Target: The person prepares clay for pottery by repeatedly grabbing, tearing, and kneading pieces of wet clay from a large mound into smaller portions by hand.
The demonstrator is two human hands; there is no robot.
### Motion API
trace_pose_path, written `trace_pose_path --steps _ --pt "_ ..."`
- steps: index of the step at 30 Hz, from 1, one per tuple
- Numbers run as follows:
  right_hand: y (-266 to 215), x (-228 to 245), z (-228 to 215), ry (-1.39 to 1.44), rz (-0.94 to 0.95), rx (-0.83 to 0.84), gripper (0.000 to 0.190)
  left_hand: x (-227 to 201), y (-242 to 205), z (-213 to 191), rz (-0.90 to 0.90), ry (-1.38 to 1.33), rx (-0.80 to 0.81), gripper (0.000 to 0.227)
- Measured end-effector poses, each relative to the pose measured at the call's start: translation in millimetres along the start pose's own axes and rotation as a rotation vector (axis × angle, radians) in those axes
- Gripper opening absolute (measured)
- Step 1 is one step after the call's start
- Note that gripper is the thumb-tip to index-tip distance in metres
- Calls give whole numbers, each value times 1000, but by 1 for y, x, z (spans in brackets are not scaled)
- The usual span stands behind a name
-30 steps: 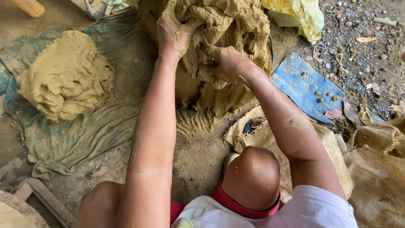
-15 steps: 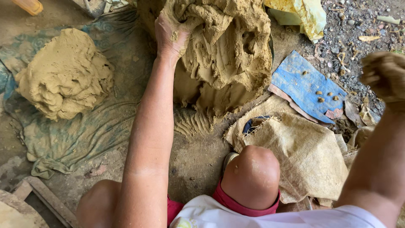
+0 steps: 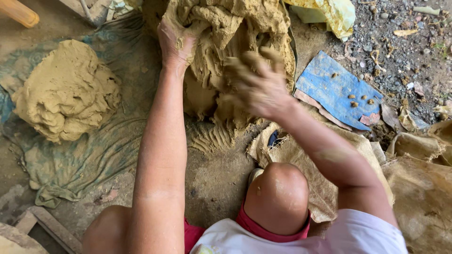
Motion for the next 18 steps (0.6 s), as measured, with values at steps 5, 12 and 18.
trace_pose_path --steps 5,12,18 --pt "13 25 5 -133 42 -49 61 -4 -5 1 -111 -78 49 60" --pt "7 10 19 265 96 27 53 -22 4 4 -111 17 2 65" --pt "34 -6 18 78 180 -155 56 -18 -2 4 4 -59 26 68"
Point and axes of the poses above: each hand's wrist, its own y-axis towards the middle knuckle, its own z-axis out of the palm, x = y × z, the point moved 7 cm from there along y, towards the middle knuckle, and after that the axes turned 10 degrees about x, right-handed, at the moved point
